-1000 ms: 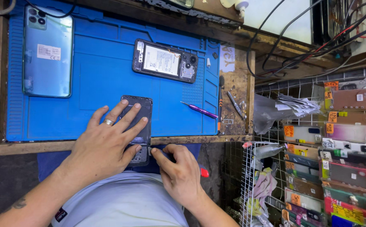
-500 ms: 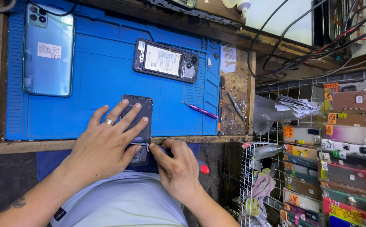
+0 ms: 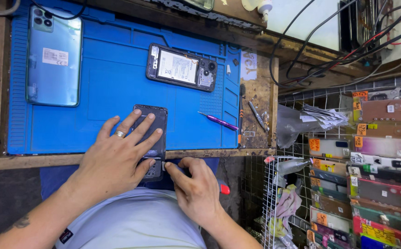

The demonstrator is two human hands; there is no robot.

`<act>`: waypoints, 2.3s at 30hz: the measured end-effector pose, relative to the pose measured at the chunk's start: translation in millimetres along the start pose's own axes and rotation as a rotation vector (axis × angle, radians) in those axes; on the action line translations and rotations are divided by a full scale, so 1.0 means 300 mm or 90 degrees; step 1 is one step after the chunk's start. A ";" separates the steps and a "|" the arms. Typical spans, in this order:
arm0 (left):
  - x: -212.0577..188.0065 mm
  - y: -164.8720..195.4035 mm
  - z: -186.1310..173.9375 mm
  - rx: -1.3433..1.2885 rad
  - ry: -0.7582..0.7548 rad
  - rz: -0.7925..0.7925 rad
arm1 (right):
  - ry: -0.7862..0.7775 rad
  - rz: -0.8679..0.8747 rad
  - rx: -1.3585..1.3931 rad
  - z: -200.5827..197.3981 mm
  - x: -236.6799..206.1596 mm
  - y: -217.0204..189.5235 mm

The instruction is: The person prepares a mobile phone case by using a tool to clear debris and scraping away adhesive residue from the inner surface.

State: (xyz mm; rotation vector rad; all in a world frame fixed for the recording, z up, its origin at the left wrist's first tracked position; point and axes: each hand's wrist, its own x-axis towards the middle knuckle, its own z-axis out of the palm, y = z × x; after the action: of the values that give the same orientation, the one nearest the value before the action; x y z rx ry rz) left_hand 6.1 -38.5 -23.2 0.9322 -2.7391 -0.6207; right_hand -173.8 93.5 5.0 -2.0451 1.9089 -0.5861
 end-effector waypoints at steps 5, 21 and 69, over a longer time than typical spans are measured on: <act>0.008 -0.005 0.004 0.003 -0.013 -0.001 | 0.017 0.000 -0.009 0.008 0.020 0.014; 0.005 0.005 0.003 0.014 0.000 0.001 | 0.000 -0.003 -0.036 -0.010 0.024 0.025; 0.006 0.002 -0.006 -0.010 -0.010 -0.004 | 0.018 -0.023 -0.019 -0.011 0.039 0.016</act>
State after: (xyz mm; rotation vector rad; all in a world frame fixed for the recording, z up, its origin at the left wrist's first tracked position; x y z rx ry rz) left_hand 5.0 -39.7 -21.2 0.9367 -2.7416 -0.6513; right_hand -179.2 81.7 6.7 -2.1047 1.9111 -0.6019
